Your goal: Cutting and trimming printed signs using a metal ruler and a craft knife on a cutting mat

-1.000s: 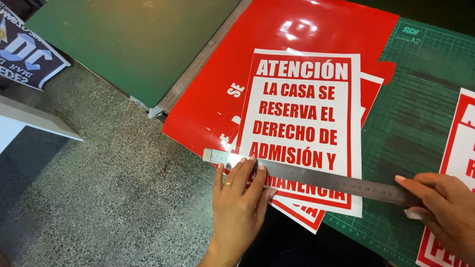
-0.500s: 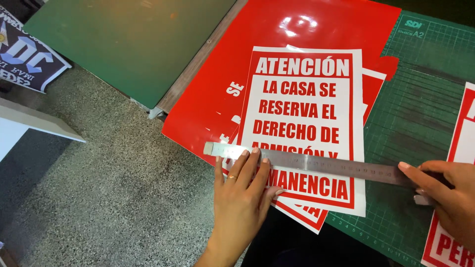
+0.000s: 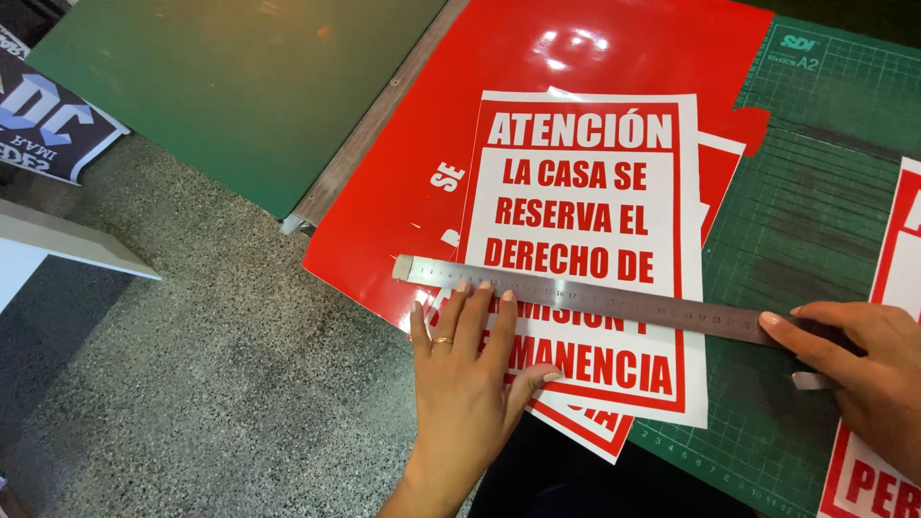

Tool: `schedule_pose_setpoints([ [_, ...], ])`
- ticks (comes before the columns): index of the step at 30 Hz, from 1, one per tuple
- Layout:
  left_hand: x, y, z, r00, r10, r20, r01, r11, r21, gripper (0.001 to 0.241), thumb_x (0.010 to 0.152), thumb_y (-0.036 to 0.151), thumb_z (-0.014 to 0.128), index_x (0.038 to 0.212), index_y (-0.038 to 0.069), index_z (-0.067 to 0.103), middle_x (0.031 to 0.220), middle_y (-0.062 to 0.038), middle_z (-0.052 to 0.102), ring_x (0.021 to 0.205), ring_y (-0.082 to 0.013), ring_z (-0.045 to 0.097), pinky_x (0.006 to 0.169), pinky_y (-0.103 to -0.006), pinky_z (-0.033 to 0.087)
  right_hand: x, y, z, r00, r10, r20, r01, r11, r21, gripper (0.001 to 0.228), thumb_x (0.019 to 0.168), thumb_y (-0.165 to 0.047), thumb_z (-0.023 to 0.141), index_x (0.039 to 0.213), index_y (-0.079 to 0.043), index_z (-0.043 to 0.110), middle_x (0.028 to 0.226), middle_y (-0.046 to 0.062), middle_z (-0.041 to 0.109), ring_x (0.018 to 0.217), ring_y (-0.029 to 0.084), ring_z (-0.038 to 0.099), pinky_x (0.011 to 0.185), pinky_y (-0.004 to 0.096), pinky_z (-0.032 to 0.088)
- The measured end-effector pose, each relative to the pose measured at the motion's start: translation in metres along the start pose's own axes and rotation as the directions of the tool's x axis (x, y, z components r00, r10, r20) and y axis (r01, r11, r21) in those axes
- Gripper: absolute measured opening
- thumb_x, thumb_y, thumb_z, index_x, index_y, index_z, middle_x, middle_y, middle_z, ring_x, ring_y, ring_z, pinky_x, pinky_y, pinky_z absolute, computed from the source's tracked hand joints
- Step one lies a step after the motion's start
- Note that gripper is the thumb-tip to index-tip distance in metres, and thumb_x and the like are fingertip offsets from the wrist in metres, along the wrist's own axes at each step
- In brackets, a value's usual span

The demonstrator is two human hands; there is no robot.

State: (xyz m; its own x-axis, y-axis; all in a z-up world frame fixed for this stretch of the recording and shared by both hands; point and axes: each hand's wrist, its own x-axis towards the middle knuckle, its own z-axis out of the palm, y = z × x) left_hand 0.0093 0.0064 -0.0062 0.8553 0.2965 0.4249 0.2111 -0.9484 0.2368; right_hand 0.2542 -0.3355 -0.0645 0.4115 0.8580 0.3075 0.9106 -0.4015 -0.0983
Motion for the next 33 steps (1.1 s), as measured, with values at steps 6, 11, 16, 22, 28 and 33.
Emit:
schedule_pose_setpoints([
  [6,0.002,0.000,-0.001,0.999,0.007,0.038,-0.007,1.000,-0.012,0.069,0.094,0.064,0.057,0.140,0.013,0.056,0.141,-0.018,0.055,0.135,-0.0401,0.050,0.113,-0.0694,0.028,0.003,-0.001,0.006,0.999,0.023,-0.030,-0.020,0.995,0.100,0.058,0.087,0.014,0.065,0.136,-0.018,0.067,0.133,0.018,0.066,0.104,0.031,0.068,0.090,0.041,0.057],
  [11,0.002,-0.001,0.001,0.999,-0.009,0.049,0.011,0.999,-0.032,0.067,0.093,0.064,0.058,0.139,0.014,0.058,0.142,-0.017,0.055,0.134,-0.0403,0.052,0.112,-0.0723,0.027,-0.003,-0.003,0.005,0.998,0.046,-0.047,-0.046,0.999,0.017,0.061,0.088,0.010,0.068,0.137,-0.026,0.067,0.136,0.010,0.067,0.110,0.029,0.065,0.099,0.045,0.050],
  [16,0.003,0.000,0.001,0.998,-0.008,0.056,0.010,1.000,-0.020,0.065,0.094,0.062,0.059,0.137,0.013,0.058,0.141,-0.017,0.054,0.134,-0.0398,0.052,0.113,-0.0733,0.025,-0.003,-0.001,0.007,0.998,0.002,-0.055,-0.001,1.000,0.002,0.064,0.089,0.014,0.064,0.138,-0.026,0.065,0.135,0.012,0.068,0.111,0.031,0.067,0.097,0.048,0.053],
  [22,0.002,-0.001,-0.001,0.999,-0.005,0.051,0.006,0.999,-0.031,0.063,0.096,0.060,0.058,0.138,0.013,0.057,0.141,-0.017,0.054,0.134,-0.0407,0.052,0.113,-0.0747,0.024,0.000,-0.002,0.000,1.000,0.019,0.002,-0.019,0.998,-0.055,0.076,0.079,0.015,0.067,0.140,-0.029,0.064,0.133,0.014,0.068,0.113,0.031,0.067,0.097,0.048,0.055],
  [28,0.017,-0.002,-0.009,0.999,0.011,0.050,-0.010,1.000,-0.024,0.069,0.089,0.064,0.064,0.136,0.014,0.059,0.141,-0.018,0.056,0.135,-0.0370,0.052,0.112,-0.0764,0.023,0.021,-0.007,-0.021,0.997,0.072,0.040,-0.073,0.997,0.039,0.081,0.074,0.015,0.063,0.140,-0.032,0.064,0.137,0.011,0.061,0.107,0.028,0.061,0.098,0.043,0.050],
  [33,0.024,-0.003,-0.005,0.996,0.020,0.089,-0.023,0.999,0.036,0.073,0.090,0.068,0.060,0.137,0.013,0.059,0.142,-0.018,0.056,0.135,-0.0353,0.052,0.111,-0.0751,0.025,0.035,0.000,-0.018,0.999,0.011,0.037,-0.011,1.000,0.014,0.080,0.075,0.014,0.063,0.141,-0.031,0.062,0.131,0.012,0.065,0.100,0.031,0.065,0.089,0.046,0.053],
])
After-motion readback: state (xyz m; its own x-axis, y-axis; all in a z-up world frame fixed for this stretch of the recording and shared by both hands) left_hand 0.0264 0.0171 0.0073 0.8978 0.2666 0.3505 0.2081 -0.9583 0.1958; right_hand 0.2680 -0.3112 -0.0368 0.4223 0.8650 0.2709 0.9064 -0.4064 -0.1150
